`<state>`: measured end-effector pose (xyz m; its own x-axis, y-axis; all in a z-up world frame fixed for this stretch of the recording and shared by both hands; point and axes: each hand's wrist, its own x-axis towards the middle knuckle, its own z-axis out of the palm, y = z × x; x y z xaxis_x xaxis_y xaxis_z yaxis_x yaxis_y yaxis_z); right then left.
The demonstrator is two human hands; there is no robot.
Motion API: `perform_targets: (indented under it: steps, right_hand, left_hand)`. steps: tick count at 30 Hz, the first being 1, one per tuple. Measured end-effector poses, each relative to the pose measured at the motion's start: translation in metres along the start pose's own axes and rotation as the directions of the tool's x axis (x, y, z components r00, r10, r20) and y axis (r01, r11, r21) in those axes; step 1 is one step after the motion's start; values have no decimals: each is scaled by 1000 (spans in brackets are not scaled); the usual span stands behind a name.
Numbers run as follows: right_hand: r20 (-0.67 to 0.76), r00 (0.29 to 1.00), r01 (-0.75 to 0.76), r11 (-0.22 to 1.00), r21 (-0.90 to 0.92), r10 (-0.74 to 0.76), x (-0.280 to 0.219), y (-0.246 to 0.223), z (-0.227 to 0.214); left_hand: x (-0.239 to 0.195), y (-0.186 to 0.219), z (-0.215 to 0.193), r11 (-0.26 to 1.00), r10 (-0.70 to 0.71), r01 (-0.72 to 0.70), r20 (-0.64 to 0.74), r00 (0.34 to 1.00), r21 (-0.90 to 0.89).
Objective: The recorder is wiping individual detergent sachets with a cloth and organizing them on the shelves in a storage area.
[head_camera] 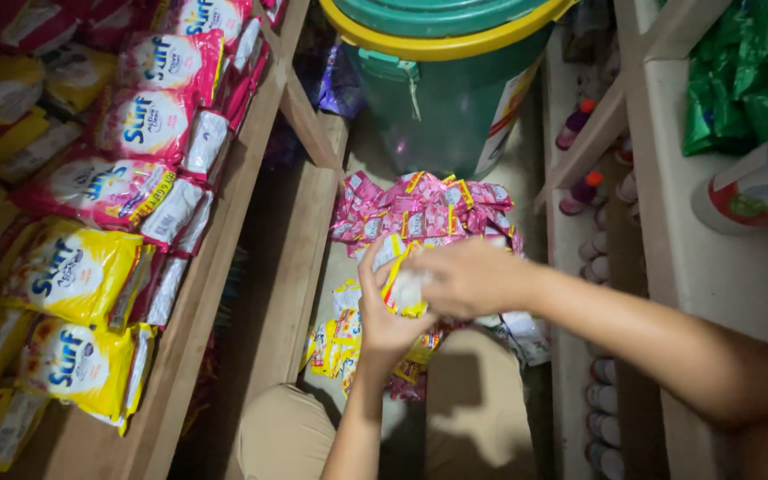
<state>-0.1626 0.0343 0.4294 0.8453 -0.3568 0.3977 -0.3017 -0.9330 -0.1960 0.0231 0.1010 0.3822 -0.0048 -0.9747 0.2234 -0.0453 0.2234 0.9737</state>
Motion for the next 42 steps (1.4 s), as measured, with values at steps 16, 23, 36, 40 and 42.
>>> perform_targets:
  steps: [16,23,36,40,42]
  right_hand:
    - [-80,987,-137,991,8,137,-4,15,4]
    - [-30,998,-46,998,34,47,-4,-5,16]
    - [60,995,-70,989,-129,78,2,-13,4]
    - [-73,994,-92,993,-79,86,0,-6,-1]
    - [-182,974,-140,990,-12,136,-1,-5,2]
  left_hand:
    - [0,-21,-10,997,0,-11,-127,992,-78]
    - [2,-60,-22,762,-254,112,-136,958,-638]
    - [14,-79,-46,205,-410,239,139,902,-949]
    - [11,-74,-41,217,-426,246,135,895,-945]
    - [7,-85,-32,175,-368,160,86,926,-972]
